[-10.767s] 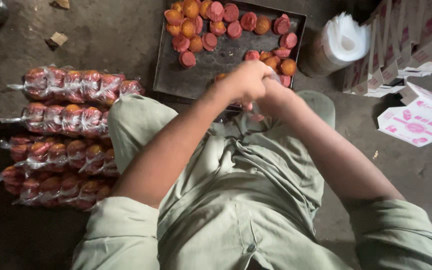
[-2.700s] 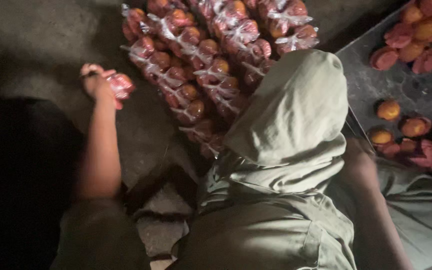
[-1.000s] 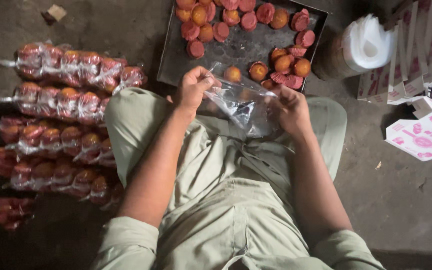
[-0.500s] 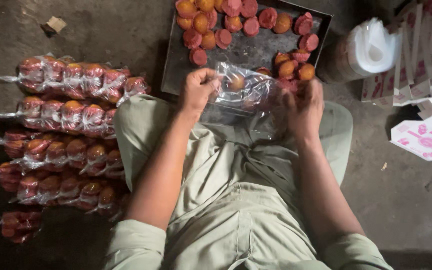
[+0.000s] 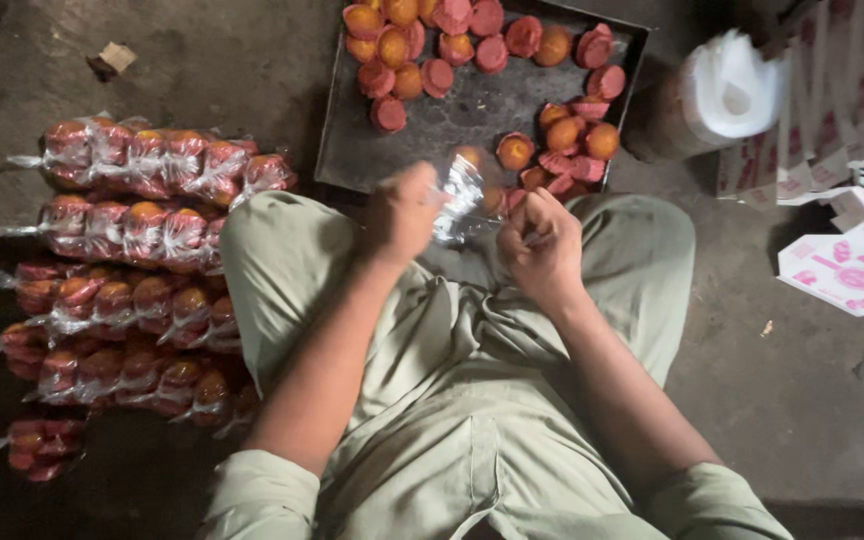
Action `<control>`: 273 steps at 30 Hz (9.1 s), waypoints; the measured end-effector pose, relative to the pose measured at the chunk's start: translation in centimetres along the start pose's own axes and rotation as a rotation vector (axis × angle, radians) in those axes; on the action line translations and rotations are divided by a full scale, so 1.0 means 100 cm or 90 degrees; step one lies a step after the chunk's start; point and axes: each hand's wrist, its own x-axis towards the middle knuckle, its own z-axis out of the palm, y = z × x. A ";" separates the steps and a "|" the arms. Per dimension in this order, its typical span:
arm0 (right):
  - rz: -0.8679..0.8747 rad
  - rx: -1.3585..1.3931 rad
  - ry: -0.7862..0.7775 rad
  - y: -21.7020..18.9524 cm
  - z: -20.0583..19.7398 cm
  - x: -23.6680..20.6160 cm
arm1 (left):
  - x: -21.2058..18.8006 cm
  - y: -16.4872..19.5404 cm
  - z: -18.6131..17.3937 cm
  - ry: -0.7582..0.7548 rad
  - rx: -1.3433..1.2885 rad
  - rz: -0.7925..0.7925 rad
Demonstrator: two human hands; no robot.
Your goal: The person sits on the floor next to a tray of small cakes in red paper cups. They open a clear plastic bag, place a cake inside, twist and tie the bag closed, and set the finished bag onto a growing pile of wrapped cakes beside them.
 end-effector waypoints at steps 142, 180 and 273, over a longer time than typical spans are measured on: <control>0.113 0.289 0.023 0.006 0.017 -0.023 | -0.020 -0.003 0.058 -0.339 -0.527 -0.179; -0.217 -0.176 -0.249 -0.061 -0.077 0.000 | 0.055 0.091 -0.015 -0.578 -0.192 -0.095; -0.088 -0.591 -0.506 -0.028 -0.049 0.056 | 0.065 0.111 -0.021 -0.255 -0.208 0.103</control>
